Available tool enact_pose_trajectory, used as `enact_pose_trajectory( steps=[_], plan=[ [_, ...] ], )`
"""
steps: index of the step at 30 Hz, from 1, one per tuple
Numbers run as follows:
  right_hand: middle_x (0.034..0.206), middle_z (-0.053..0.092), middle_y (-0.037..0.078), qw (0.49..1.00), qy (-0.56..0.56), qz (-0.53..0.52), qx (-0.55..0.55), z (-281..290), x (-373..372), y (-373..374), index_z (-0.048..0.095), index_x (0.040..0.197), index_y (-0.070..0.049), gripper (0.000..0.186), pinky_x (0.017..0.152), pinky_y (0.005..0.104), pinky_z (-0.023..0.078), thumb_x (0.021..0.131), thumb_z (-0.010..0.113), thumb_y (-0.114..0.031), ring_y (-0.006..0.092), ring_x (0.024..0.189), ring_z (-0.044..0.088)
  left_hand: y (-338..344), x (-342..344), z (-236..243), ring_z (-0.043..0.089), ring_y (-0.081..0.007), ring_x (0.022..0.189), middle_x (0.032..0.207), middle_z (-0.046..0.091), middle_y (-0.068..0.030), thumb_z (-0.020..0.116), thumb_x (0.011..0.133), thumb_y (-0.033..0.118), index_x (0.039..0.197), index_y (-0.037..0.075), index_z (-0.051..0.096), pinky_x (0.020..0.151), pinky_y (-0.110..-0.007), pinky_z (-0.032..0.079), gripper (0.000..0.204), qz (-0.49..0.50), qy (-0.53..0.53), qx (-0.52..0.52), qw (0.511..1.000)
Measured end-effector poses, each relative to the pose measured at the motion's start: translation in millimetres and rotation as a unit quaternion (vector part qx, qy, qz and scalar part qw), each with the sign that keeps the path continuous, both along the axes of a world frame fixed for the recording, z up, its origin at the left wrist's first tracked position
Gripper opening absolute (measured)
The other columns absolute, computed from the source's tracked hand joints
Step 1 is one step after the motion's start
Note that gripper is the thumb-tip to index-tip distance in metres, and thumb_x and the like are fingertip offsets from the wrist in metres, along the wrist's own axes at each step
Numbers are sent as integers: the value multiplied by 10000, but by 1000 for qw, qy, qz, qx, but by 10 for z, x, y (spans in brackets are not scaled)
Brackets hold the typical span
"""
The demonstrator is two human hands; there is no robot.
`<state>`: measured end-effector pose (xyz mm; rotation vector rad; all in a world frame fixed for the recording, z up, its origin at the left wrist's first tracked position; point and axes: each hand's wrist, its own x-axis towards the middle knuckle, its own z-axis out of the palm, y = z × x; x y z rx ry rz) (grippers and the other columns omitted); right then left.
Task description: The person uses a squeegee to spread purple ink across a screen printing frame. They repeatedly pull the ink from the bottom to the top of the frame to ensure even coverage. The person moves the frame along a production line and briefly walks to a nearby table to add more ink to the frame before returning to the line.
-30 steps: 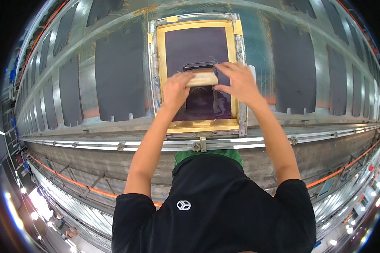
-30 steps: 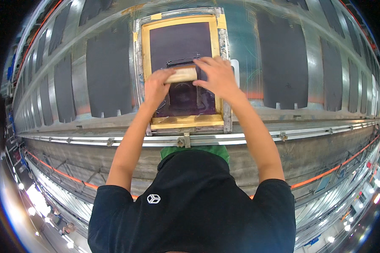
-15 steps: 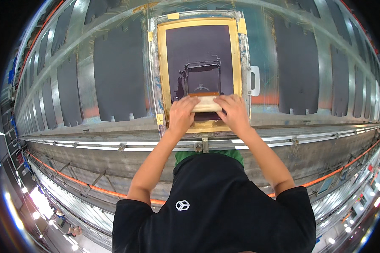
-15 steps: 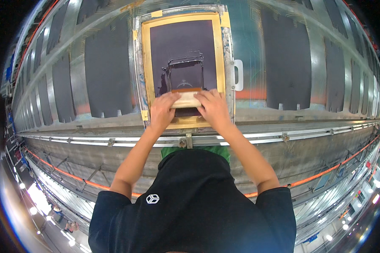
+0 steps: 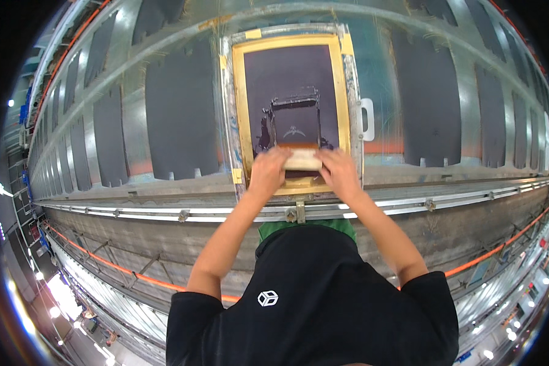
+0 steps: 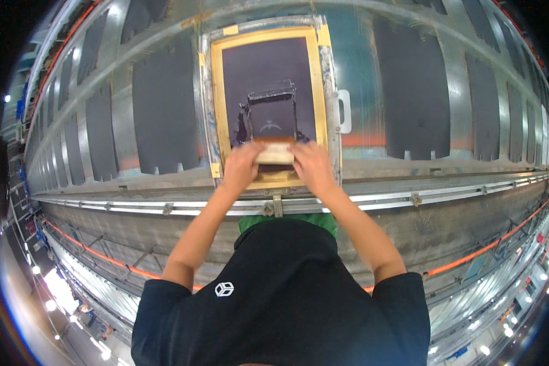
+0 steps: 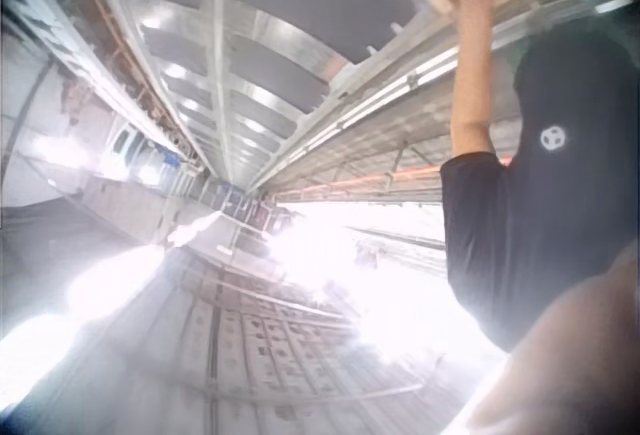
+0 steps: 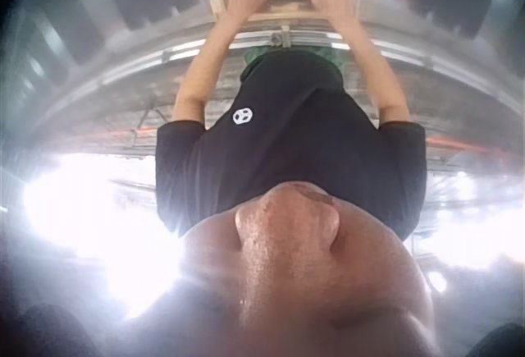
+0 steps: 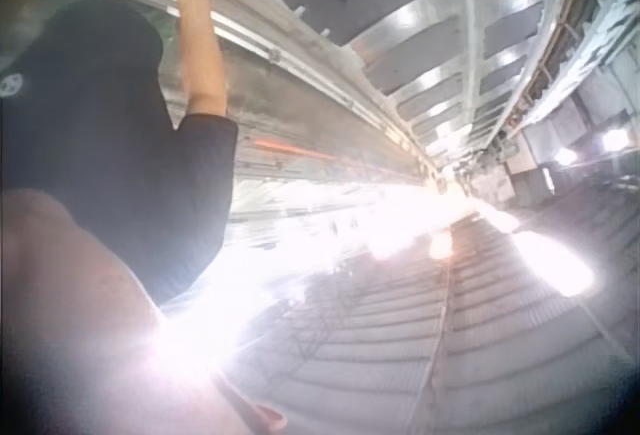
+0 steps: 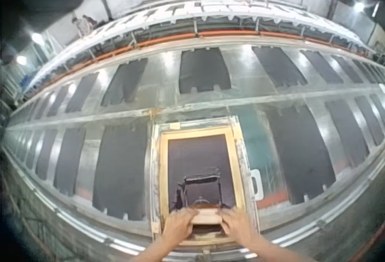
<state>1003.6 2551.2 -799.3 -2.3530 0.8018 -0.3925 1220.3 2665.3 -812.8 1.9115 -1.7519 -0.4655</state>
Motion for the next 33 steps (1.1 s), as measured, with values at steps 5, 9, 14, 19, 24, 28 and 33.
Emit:
enact_pose_trajectory(
  steps=[5,9,14,19,24,28,33],
  plan=[
    [1254,669,109,987,-65,-84,121,-109,-408,-674,684,1262,-92,503,941,389,495,781,825,-139,255,1069,608,273,-148,9,654,-252,1187,1227,720,-60,680,706,-40,1213,101,687,902,-408,498,526,23,-15,1,1000],
    [1053,691,136,938,-80,-306,143,-418,-235,-1407,685,1253,-111,373,883,359,500,926,738,-283,243,957,626,295,-184,-33,641,-248,1224,1284,709,-50,701,708,-18,1241,129,700,946,-412,496,552,19,-15,18,1000],
    [888,708,129,935,-93,-326,103,-596,14,-1633,716,1164,-86,317,810,346,509,1017,627,-353,221,808,650,442,-157,-120,648,-257,1218,1291,706,-48,724,674,-21,1240,125,708,978,-410,511,585,15,-11,-32,999],
    [898,712,115,935,-67,-339,82,64,316,-1417,721,1127,-66,317,781,338,506,1036,601,-345,200,792,647,671,-72,-12,647,-256,1209,1290,703,-44,702,663,-40,1235,112,706,964,-408,506,592,50,1,-99,994],
    [850,688,114,935,-173,-307,37,-150,1342,-642,709,1103,-56,283,735,331,497,1048,587,-305,185,757,631,1253,791,92,652,-272,1212,1261,721,-61,678,645,-76,1223,98,718,969,-413,520,605,98,-4,-81,992],
    [776,656,111,930,-171,-316,77,-349,2330,-12,701,1096,-61,269,691,347,488,1049,580,-297,177,681,598,1815,1785,-40,648,-254,1197,1255,721,-38,699,640,-44,1228,118,714,942,-406,511,609,103,-31,-71,992],
    [751,648,121,931,-112,-326,121,-286,2805,294,695,1097,-63,258,676,365,486,1049,566,-281,201,637,588,2112,2342,-49,641,-249,1200,1265,716,-16,724,637,-34,1227,129,714,914,-391,508,612,76,-38,-46,995]
  ],
)
